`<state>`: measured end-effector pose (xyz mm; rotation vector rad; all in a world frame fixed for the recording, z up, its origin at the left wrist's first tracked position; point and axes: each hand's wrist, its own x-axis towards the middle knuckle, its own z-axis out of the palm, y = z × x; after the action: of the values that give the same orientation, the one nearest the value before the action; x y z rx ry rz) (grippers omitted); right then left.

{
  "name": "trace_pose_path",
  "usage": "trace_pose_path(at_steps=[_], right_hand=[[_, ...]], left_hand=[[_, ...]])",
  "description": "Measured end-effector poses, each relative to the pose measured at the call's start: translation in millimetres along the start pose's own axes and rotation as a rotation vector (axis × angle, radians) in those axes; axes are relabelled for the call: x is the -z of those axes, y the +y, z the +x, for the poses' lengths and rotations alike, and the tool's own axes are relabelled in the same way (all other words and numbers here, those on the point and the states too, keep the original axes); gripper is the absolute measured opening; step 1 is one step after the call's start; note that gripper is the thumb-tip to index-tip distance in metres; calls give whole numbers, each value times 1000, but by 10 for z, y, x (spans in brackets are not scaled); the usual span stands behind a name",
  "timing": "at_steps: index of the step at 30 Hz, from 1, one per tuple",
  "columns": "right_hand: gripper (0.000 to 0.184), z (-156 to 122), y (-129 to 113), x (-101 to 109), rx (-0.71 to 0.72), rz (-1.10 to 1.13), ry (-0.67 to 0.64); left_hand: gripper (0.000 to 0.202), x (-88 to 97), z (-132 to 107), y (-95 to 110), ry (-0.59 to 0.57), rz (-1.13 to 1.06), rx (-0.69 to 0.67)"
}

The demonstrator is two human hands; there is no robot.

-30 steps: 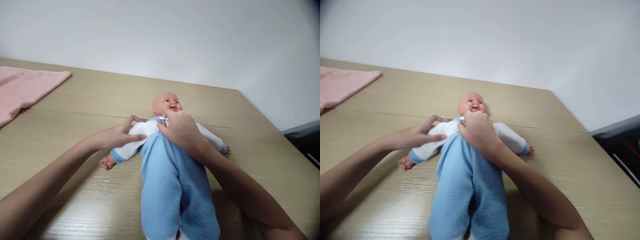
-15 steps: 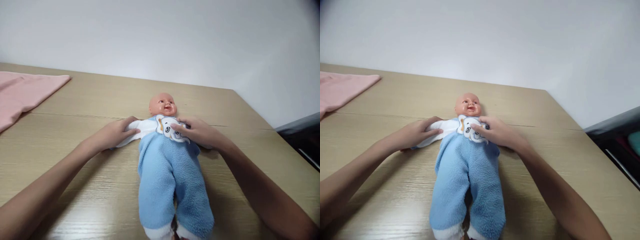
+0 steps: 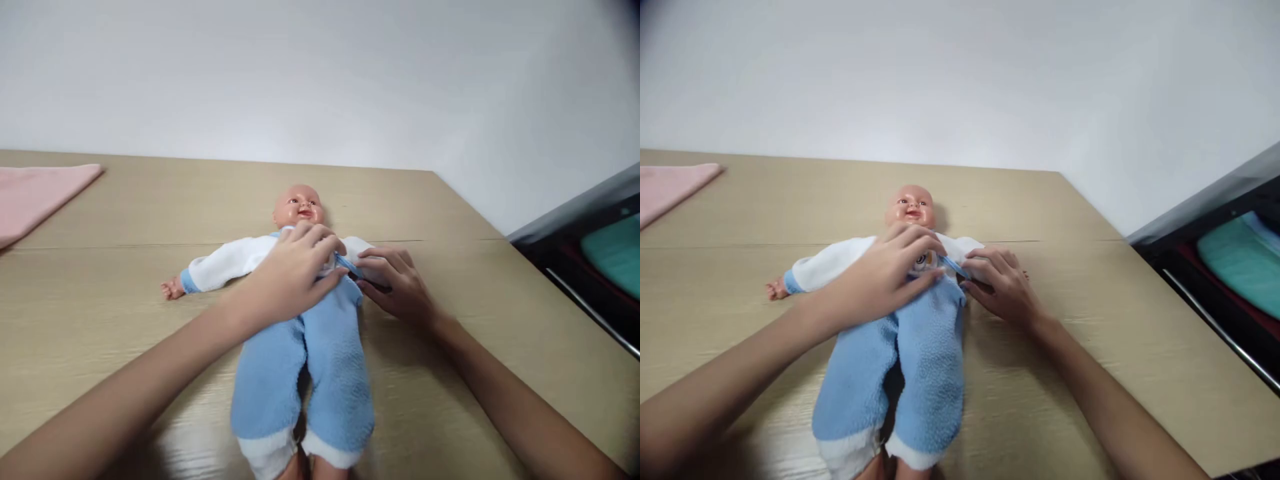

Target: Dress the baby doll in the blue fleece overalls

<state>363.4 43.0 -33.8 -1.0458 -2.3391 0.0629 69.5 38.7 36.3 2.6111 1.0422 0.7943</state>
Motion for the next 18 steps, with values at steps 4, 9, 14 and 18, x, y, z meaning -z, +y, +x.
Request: trace_pose_path(at_steps=[4,9,14,18], right_hand=[[62,-89,385,299,30,-11,-153],[58,-253,745,416,-150,119,-161],[47,-204,620,335,-306,299,72],[42,60,181,288,-322,284,350]], left_hand=[[24,-318,408,-44,-201,84,2],[19,-472,476,-160,-255,111,-28],[25,-483,385,-148,-234,91,-69],[27,-485,333,-157,-151,15,-257]])
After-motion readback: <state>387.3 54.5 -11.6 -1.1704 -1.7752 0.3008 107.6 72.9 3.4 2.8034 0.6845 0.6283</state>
